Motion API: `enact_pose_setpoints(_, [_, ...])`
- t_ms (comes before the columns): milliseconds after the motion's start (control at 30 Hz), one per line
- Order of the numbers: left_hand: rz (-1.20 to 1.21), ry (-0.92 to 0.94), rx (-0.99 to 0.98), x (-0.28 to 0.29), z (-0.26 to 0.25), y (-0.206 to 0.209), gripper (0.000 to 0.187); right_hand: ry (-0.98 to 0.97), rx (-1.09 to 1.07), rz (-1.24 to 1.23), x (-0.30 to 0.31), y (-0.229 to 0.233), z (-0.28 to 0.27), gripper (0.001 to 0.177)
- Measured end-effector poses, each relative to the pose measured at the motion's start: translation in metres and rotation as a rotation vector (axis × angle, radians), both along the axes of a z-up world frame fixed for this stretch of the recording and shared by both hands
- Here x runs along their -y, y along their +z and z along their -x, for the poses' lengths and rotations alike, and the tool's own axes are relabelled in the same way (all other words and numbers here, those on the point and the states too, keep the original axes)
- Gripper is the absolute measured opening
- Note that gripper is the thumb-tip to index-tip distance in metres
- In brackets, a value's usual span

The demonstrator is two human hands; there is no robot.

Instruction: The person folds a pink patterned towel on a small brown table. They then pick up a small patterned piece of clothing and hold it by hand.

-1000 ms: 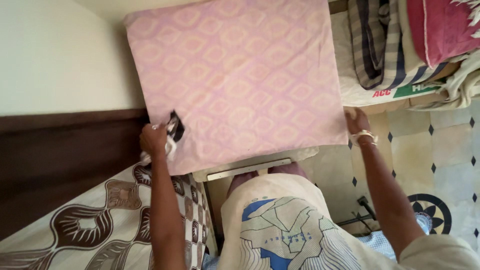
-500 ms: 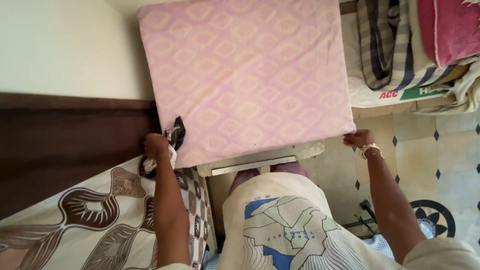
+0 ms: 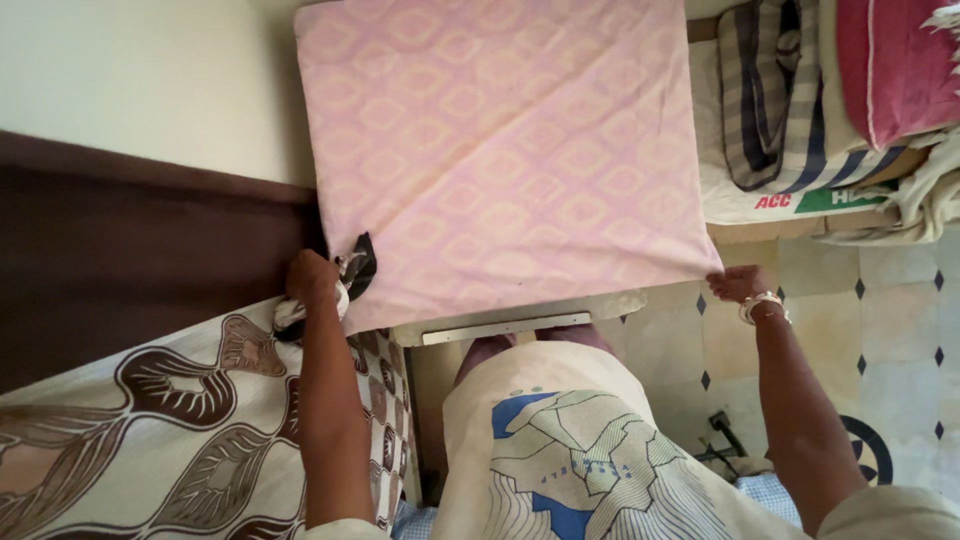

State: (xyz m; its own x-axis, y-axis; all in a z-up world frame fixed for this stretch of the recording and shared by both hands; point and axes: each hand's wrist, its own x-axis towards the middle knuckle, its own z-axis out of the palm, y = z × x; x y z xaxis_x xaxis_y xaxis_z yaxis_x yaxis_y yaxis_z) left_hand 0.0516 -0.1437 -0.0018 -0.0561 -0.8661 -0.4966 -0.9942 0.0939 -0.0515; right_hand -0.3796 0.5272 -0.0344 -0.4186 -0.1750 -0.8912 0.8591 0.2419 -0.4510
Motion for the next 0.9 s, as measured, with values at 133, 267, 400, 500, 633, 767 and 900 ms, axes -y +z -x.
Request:
enact_pose_setpoints(133, [0.01,-0.02,-0.003,-0.001,-0.006,-0.007,0.037,-0.006,0.061,0.011,-0.014,-0.017,0.0,0.043])
enact_pose_setpoints(267, [-0.029,-0.037,0.012,0.004,-0.014,-0.032,0.029,0.178,-0.179,-0.199,0.002,0.005,-0.019,0.037])
enact_pose_setpoints(400, [0.079,-0.075,-0.015,0.003,-0.021,-0.035,0.037,0.414,-0.418,-0.485,0.017,0.024,-0.031,0.041])
enact_pose_setpoints(500, [0.055,-0.065,-0.076,0.003,-0.02,-0.035,0.048,0.65,-0.716,-0.765,0.037,0.039,-0.046,0.046])
enact_pose_setpoints(633, [-0.136,0.051,-0.106,0.01,-0.014,-0.054,0.049,0.488,-0.755,-0.626,0.068,0.046,-0.061,0.055])
enact_pose_setpoints(767, [0.015,0.129,-0.242,-0.005,-0.012,-0.059,0.025,0.384,-0.571,-0.509,0.084,0.04,-0.065,0.049])
enact_pose_setpoints(900, [0.106,0.162,-0.225,-0.016,-0.003,-0.04,0.021,0.271,-0.503,-0.435,0.086,0.033,-0.063,0.041])
